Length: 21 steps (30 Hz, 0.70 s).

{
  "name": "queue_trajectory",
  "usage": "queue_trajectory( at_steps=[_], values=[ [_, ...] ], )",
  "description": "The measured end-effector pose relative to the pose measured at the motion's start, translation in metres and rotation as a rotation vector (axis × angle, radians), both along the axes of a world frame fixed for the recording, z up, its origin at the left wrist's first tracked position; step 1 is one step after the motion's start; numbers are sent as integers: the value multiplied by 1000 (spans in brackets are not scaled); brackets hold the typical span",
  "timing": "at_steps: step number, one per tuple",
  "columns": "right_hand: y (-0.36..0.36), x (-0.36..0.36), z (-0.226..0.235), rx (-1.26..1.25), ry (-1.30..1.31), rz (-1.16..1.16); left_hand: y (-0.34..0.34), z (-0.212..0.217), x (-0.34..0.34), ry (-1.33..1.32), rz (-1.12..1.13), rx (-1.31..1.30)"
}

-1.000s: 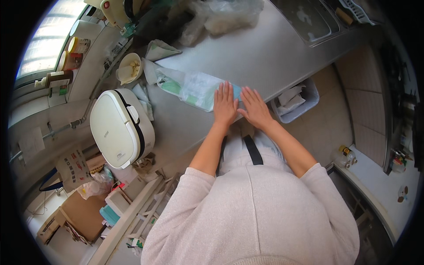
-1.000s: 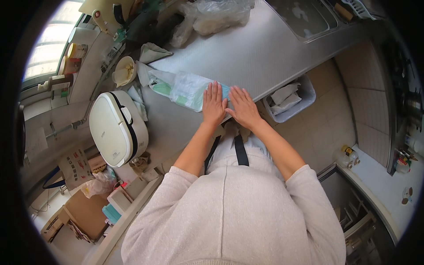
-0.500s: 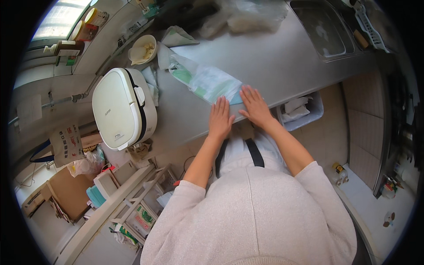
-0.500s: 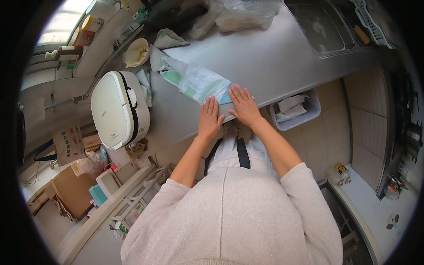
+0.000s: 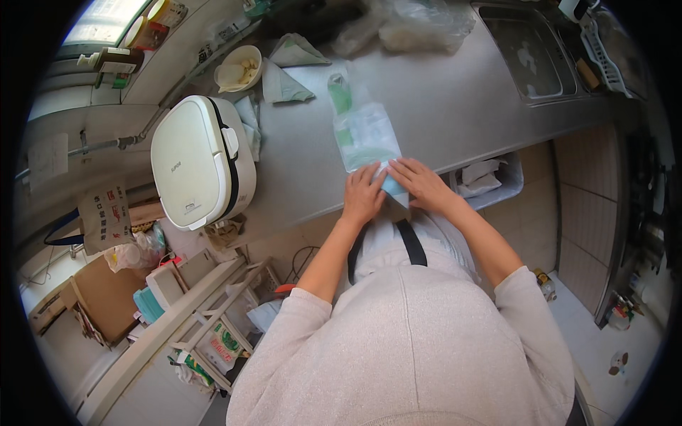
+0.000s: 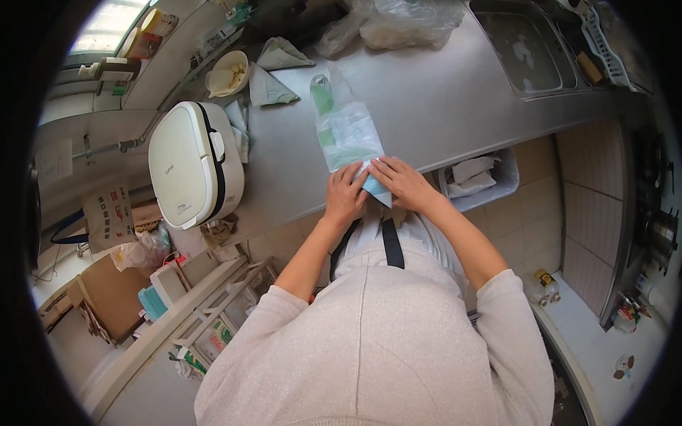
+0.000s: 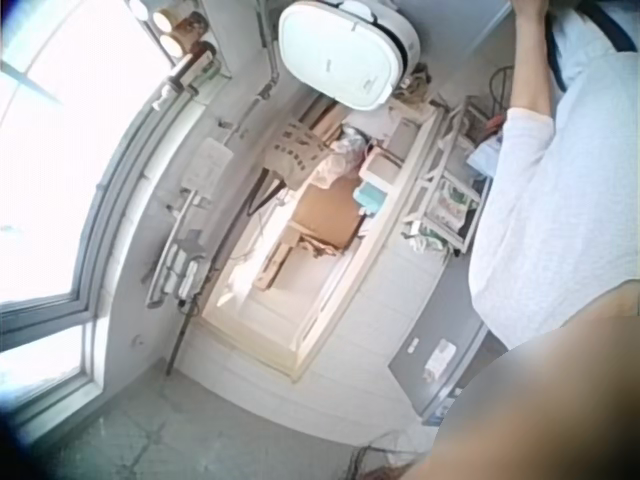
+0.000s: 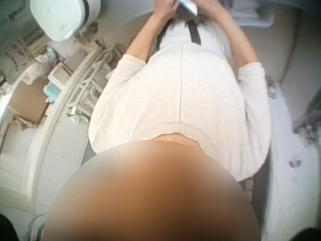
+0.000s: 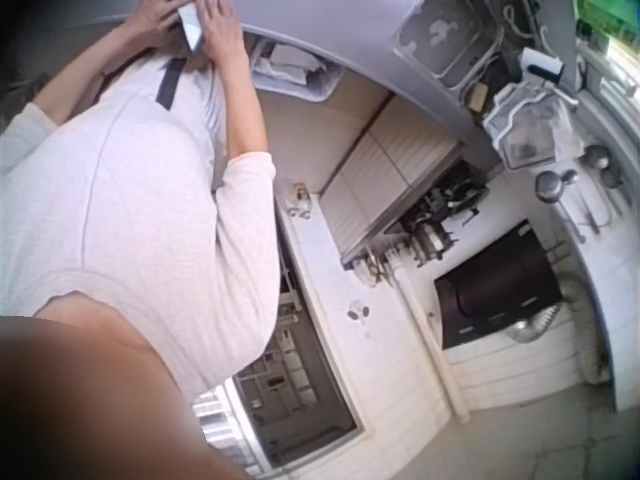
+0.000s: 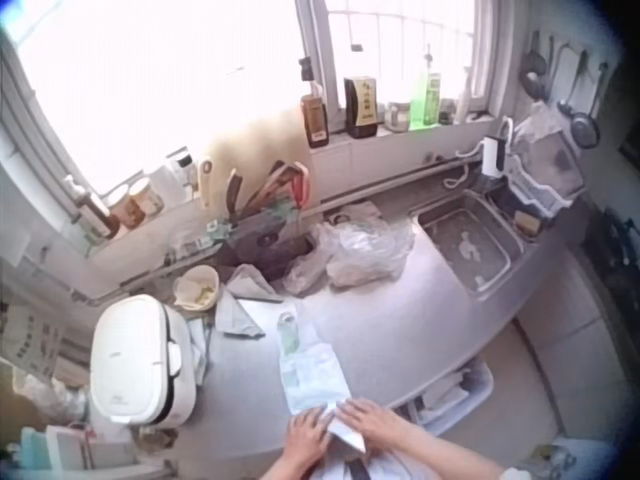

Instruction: The person folds a light blue plastic bag into a compact square on a kitchen counter. They then unfold a larger transparent plastic bag, fold it into a smaller rectangle, and place it on the counter.

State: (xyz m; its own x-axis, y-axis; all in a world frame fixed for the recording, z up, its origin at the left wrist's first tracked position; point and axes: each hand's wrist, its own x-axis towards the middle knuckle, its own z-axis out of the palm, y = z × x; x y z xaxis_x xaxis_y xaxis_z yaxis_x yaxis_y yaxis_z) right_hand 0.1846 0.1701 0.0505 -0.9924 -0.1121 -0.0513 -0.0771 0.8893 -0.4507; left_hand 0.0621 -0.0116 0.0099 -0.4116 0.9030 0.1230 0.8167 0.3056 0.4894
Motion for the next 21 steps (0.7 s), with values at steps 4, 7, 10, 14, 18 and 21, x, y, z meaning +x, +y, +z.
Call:
queue_trajectory(
  at_steps=[4, 7, 10, 14, 18, 21],
  values=[
    [7, -3, -17, -125, 129, -79, 0, -4, -14, -120, 24, 96],
    [7, -12, -21, -187, 158, -308, -1, -11, -25, -197, 116, 193],
    [8, -29, -26, -149, 158, -254, -6, -14, -37, -212, 126, 168],
    [14, -53, -32, -104, 288, -328, 9, -6, -56, -75, 232, 166],
    [17, -77, -24, -122, 396, -395, 31, -4, -73, 0, 226, 182],
    [24, -77, -41, -191, 322, -397, 32, -16, -74, -65, 236, 184]
  ],
)
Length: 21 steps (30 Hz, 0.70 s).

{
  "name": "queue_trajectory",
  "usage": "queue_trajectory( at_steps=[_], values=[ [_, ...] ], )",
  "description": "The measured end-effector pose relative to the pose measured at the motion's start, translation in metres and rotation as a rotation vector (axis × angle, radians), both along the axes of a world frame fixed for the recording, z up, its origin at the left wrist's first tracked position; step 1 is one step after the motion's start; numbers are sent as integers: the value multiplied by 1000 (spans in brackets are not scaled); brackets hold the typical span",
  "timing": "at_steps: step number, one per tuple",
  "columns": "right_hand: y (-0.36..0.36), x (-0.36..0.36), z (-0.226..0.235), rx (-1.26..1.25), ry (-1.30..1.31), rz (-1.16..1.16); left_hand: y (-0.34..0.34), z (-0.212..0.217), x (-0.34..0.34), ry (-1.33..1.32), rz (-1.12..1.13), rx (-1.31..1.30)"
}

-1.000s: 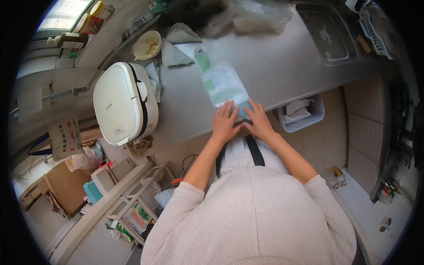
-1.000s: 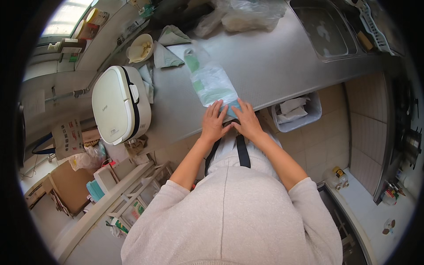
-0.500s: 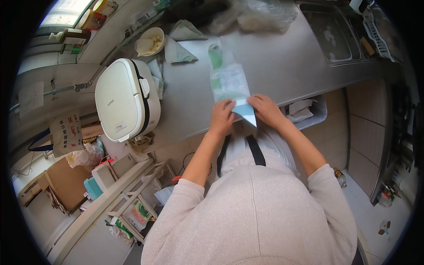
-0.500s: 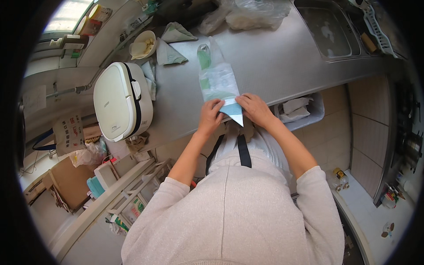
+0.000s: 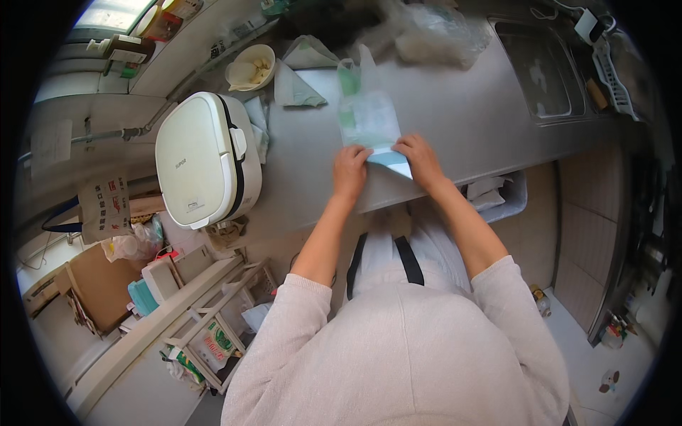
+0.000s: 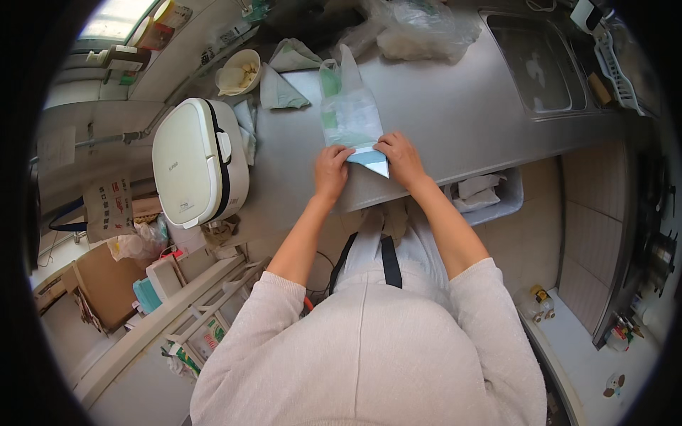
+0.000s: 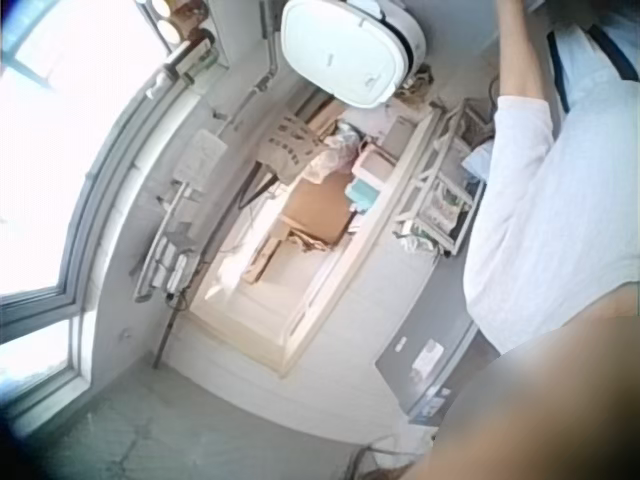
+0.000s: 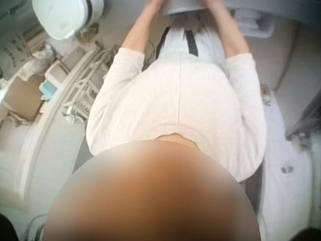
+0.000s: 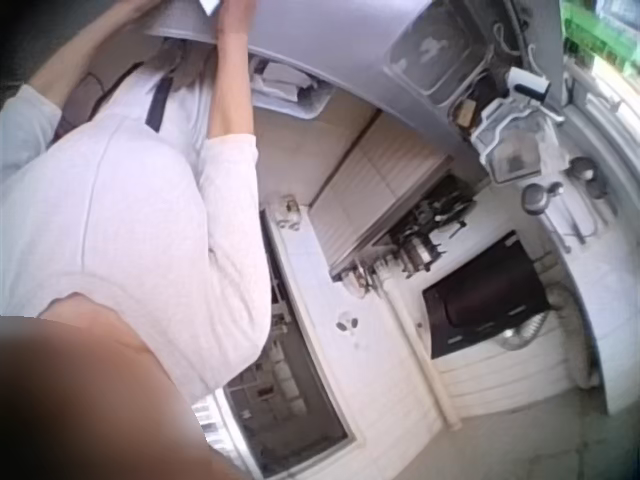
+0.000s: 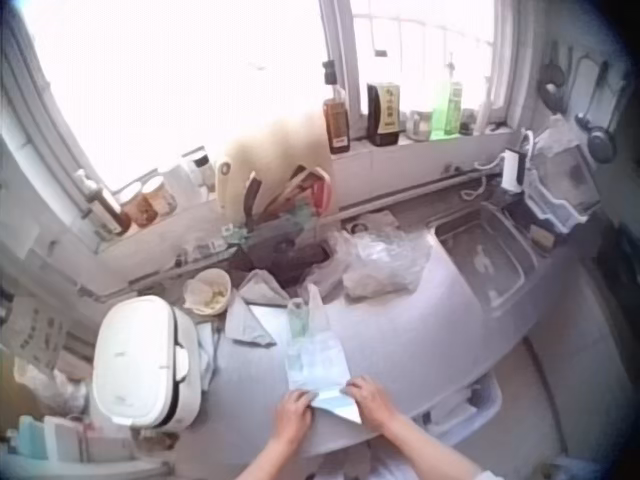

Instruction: The person folds a light blue plastic bag into a compact square on a kitchen counter. They then unfold a larger transparent plastic bag, fold it into a smaller rectangle, and place it on the counter.

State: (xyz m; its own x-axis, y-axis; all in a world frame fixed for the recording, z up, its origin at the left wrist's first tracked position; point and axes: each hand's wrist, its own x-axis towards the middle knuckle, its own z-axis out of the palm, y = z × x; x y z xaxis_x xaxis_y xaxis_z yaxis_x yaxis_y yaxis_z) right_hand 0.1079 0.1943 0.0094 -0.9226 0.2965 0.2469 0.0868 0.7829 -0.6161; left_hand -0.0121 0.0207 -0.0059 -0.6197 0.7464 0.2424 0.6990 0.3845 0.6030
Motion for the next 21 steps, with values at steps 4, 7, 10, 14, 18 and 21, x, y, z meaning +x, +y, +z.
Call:
queue_trajectory(
  at_steps=[4, 7, 10, 14, 18, 21],
  values=[
    [1, 0, -5, -52, -74, 6, -8, 2, 0, -142, 50, 21],
    [0, -1, -2, -77, -56, 7, -11, 2, 1, -125, 71, 27],
    [-9, -7, 5, -255, -173, -161, -14, -3, 0, -86, 82, -1],
    [-18, -14, -17, -191, -75, -335, -7, -1, -7, -70, 86, -28],
    [-31, -25, -18, -110, -191, -496, 1, 12, -11, -227, 175, -198],
    [-31, -29, -15, -206, -231, -538, 3, 8, -12, -113, 157, -187]
  ],
)
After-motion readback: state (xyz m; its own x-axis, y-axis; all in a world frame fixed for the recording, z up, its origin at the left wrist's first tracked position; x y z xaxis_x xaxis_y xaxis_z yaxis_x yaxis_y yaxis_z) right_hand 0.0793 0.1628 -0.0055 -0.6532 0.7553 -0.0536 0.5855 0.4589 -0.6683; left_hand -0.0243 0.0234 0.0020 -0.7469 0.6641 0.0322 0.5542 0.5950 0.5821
